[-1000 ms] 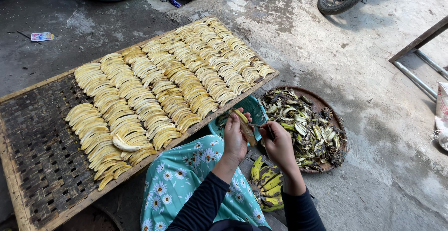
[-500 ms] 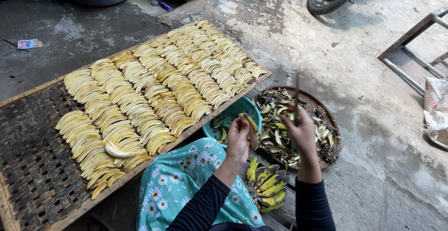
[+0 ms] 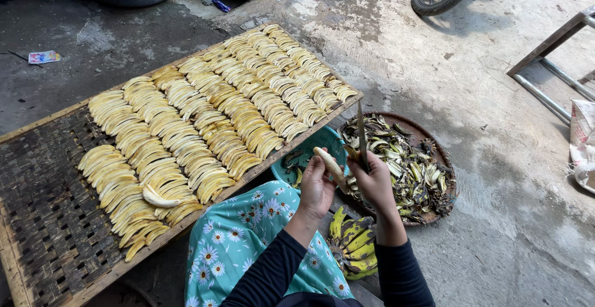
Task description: The person sits on the ground and slices peeled bananas with a knife, then arranges the slices in rows on a woven bamboo drying tray. They take whole bananas from a pile, peel and cut them, and place the slices alongside the already arranged pieces, discarding peels onto a nearby tray.
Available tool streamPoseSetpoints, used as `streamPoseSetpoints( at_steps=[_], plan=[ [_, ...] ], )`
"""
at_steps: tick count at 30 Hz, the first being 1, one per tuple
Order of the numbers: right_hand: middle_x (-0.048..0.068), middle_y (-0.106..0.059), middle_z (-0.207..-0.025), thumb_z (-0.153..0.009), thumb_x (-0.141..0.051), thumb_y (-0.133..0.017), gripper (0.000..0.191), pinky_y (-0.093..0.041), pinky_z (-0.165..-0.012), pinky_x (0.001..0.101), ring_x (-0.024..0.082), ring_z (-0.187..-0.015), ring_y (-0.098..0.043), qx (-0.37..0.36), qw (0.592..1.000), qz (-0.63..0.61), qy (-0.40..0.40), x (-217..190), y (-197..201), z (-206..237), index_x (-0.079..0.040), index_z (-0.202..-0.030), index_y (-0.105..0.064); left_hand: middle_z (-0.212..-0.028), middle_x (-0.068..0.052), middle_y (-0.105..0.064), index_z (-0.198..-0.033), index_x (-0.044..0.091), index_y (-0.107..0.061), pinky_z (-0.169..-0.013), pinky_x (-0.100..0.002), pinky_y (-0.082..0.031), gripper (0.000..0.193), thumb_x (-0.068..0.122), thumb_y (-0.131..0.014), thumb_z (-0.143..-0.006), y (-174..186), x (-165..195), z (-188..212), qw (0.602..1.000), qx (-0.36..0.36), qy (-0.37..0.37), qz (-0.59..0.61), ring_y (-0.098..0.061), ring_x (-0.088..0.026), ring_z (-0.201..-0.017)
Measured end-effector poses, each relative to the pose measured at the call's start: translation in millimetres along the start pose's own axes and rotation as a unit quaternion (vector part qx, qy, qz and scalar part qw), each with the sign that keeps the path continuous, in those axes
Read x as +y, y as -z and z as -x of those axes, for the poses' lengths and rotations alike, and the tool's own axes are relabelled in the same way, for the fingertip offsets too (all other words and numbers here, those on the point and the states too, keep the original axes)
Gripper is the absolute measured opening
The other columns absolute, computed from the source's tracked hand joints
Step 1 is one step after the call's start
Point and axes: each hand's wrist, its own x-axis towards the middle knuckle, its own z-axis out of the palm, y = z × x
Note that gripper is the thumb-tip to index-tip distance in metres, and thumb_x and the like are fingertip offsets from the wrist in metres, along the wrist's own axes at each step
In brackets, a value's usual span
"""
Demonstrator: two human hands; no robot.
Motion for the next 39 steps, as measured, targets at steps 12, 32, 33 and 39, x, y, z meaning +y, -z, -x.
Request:
streamPoseSetpoints(
  at_steps=[12, 32, 33, 39],
  plan=[
    [0.013, -0.062, -0.1, -0.1, -0.05, -0.066, 0.075, -0.047, -0.055, 0.0265, 0.006, -0.065, -0.054, 0.191, 0.896, 0.395, 0.061, 41, 83, -50, -0.001, -0.152, -0.044, -0.105, -0.002, -0.059, -0.143, 0.008, -0.053, -0.101, -0.044, -0.053, 0.052, 0.045, -0.042, -0.108, 6, 24, -9, 0.992, 0.034, -0.039, 0.116, -0.06, -0.013, -0.097],
    [0.016, -0.05, -0.158, -0.108, -0.02, -0.046, 0.054, -0.039, -0.112, 0.0342, 0.027, -0.134, -0.055, -0.208, 0.971, -0.029, 0.118, -45, -34, 82, 0.0, -0.157, -0.038, -0.111, 0.001, -0.059, -0.131, 0.014, -0.056, -0.088, -0.036, -0.056, 0.034, 0.035, -0.052, -0.105, -26, 61, -7, 0.992, 0.064, -0.105, 0.01, -0.058, -0.009, -0.098],
    [0.017, -0.051, -0.156, -0.108, -0.019, -0.046, 0.054, -0.039, -0.112, 0.0346, 0.028, -0.135, -0.055, -0.209, 0.969, -0.019, 0.129, -49, -35, 82, 0.0, -0.158, -0.038, -0.11, 0.001, -0.059, -0.131, 0.014, -0.057, -0.086, -0.035, -0.056, 0.035, 0.037, -0.051, -0.105, -29, 64, -6, 0.992, 0.066, -0.106, 0.019, -0.058, -0.009, -0.097],
    [0.013, -0.065, -0.125, -0.104, -0.016, -0.048, 0.055, -0.047, -0.102, 0.0329, 0.025, -0.111, -0.064, -0.204, 0.972, 0.021, 0.116, -66, -40, 81, -0.006, -0.158, -0.04, -0.107, 0.0, -0.059, -0.13, 0.012, -0.057, -0.08, -0.032, -0.055, 0.033, 0.036, -0.052, -0.107, -21, 63, -11, 0.991, 0.071, -0.108, 0.041, -0.057, -0.01, -0.089]
  ],
)
